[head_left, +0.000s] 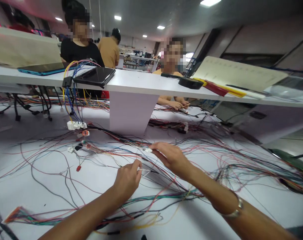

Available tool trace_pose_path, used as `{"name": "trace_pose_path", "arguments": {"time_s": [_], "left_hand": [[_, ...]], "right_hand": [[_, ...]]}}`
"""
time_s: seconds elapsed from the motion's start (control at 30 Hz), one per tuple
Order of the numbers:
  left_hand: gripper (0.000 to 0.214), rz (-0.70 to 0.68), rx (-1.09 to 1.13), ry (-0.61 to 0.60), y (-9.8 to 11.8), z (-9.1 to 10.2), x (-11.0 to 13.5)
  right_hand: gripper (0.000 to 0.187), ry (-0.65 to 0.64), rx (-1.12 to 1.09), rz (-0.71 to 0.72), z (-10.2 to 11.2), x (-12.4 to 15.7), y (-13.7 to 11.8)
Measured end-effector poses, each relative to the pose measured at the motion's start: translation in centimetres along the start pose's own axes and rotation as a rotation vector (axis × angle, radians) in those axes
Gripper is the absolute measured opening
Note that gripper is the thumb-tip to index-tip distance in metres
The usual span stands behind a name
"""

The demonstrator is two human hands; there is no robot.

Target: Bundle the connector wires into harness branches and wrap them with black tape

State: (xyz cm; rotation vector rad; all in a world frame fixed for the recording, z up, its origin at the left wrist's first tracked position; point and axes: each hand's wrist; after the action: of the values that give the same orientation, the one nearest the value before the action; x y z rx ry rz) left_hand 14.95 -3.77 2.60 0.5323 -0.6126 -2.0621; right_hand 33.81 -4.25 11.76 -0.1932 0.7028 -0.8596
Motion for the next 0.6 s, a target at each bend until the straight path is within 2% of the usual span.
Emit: {"name": "trace_pose_path", "arguments": {"time_s": [0.1,0.2,0.33,0.47,0.53,0.6], "left_hand": [[0.011,-0.073,-0.002,0.086,-0.1,0.1,0.3],[0.014,-0.099,0.025,0.136,-0.2,0.3,0.4],[0.009,-0.004,0.17,0.154,-0.1,0.4,0.2],[0.014,0.156,0.524,0.073,0.1,0.4,-0.5],[0.016,0.178,0.648,0.067,0.0,0.5,-1.0],[0.018,0.166,0.705,0.08,0.0,0.5,-1.3]], "right_hand": [[0.024,-0.11,-0.009,-0.091,-2.4,1.4,2.0],[0.029,-0.187,-0.062,-0.073,-3.7,2.0,2.6],[0.027,-0.298,-0.213,-0.077,-3.7,2.0,2.6],[0.027,-0.376,-0.372,-0.107,-3.1,1.9,2.6],[0.027,-0.39,-0.46,-0.128,-3.2,1.9,2.3],[0.023,-0.386,-0.603,-0.215,-3.4,2.0,1.8]]}}
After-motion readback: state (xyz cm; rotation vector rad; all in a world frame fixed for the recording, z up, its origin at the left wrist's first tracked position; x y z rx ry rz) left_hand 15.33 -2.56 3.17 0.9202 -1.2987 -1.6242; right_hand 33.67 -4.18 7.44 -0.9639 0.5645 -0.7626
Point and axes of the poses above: each hand's wrist, its own x-axis away from the middle knuckle, its own z-axis out of the back of the hand, y = z × x, and after that the axes turned 13 degrees about -x, right-handed
